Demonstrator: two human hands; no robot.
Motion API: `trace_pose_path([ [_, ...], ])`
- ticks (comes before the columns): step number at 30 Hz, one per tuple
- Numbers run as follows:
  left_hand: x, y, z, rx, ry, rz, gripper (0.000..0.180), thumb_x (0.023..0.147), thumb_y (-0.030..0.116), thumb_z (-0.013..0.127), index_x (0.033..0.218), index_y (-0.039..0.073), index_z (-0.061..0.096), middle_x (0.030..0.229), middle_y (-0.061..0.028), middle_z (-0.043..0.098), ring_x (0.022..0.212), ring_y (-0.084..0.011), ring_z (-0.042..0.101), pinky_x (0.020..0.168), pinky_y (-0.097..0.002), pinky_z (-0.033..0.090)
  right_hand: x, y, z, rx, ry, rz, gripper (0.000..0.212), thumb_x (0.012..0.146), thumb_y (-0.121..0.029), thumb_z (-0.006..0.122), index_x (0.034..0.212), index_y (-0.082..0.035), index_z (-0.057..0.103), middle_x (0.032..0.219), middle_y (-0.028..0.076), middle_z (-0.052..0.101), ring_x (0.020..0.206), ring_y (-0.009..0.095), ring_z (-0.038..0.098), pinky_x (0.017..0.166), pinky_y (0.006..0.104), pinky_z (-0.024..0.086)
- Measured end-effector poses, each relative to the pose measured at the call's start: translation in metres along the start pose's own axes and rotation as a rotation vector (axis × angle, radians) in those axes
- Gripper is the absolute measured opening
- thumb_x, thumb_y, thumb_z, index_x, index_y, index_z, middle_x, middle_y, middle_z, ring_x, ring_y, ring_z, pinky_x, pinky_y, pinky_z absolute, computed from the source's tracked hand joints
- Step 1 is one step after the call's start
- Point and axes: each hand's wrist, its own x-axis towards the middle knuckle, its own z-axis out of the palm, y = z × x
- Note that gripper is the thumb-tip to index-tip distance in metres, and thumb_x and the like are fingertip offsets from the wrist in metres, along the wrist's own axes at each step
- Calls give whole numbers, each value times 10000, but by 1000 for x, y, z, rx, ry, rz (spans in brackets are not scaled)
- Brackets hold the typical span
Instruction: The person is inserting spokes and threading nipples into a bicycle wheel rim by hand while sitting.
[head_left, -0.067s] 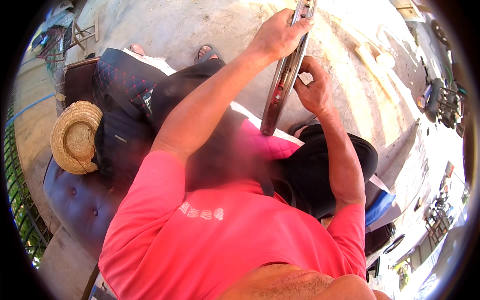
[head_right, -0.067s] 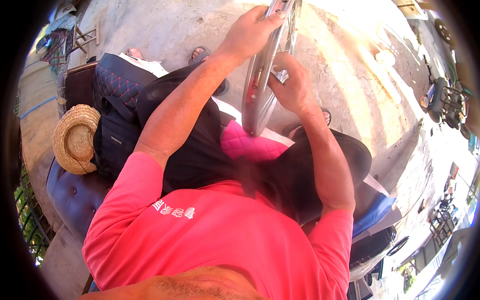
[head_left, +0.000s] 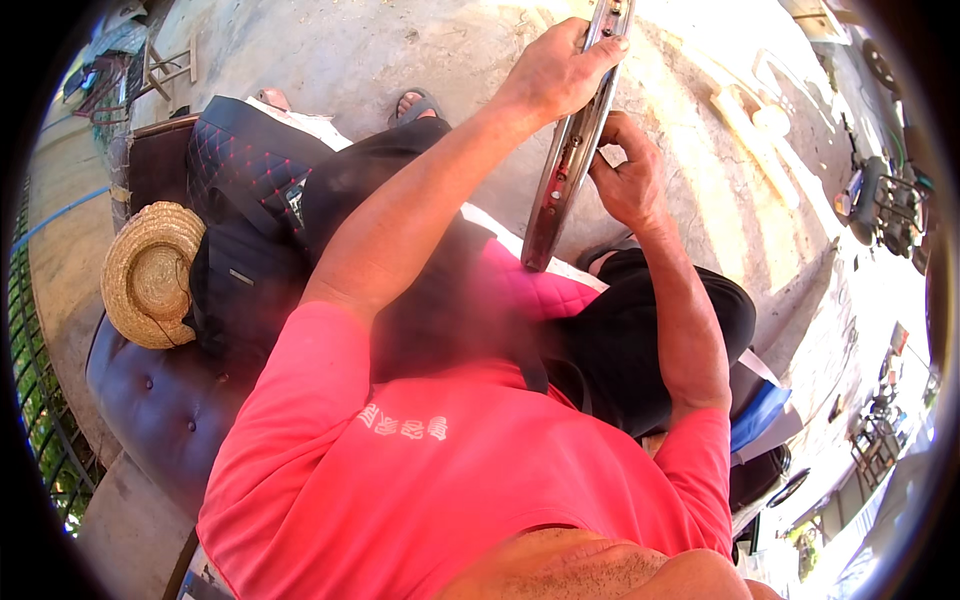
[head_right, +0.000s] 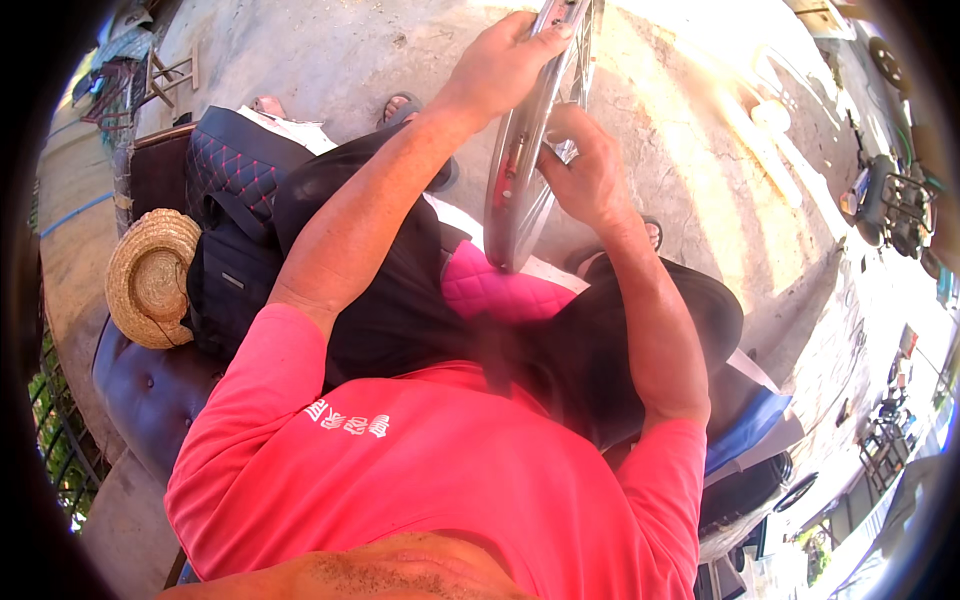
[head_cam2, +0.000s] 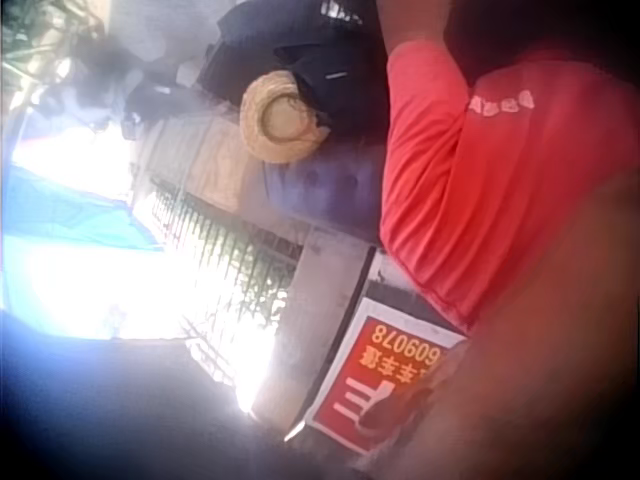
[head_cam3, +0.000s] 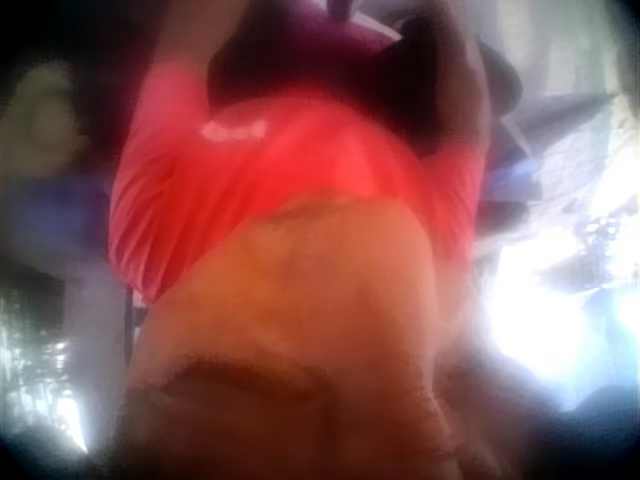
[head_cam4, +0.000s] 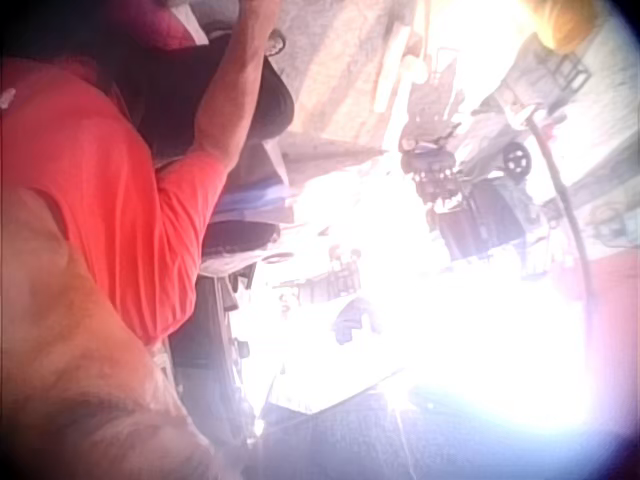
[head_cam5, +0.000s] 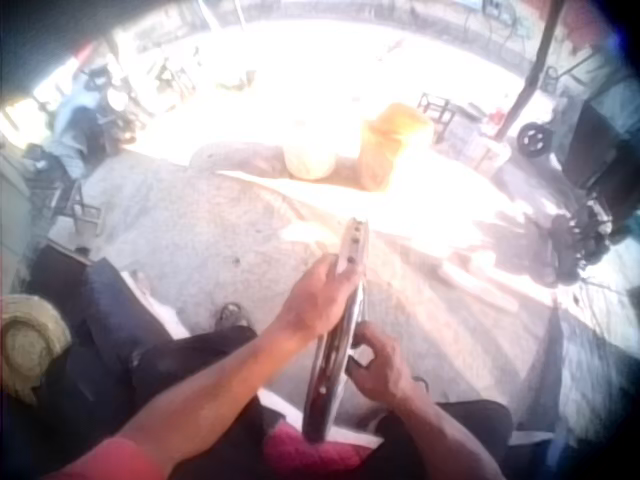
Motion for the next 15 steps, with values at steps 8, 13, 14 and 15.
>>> trace_pose_path([
  [8,2,-2,-3,36,11,-31,608,956,561,684,1055,-39,693,854,-160,706,821,-264,696,764,-394,538,3,-7,-3,-49,-15,-113,302,838,44,729,1126,-46,720,1084,154,709,959,341,708,837,399,563],
  [13,-1,3,-1,2,7,-7,602,958,554,682,1059,-39,691,859,-164,708,826,-270,696,767,-397,537,-1,-5,-1,-16,-13,1,279,856,45,720,1120,-48,728,1079,154,716,958,350,713,844,398,562],
  [14,-2,5,-1,17,5,-6,603,958,554,682,1065,-39,690,861,-164,709,825,-269,697,768,-398,537,0,-5,-2,-16,-13,-20,272,861,39,720,1118,-49,728,1078,152,717,957,352,713,845,400,562],
  [15,-3,7,-2,34,4,-6,605,958,554,681,1070,-40,689,864,-165,710,825,-269,697,768,-399,537,0,-4,-2,-15,-14,-41,265,865,34,720,1116,-50,728,1076,151,718,956,353,713,845,401,562],
])
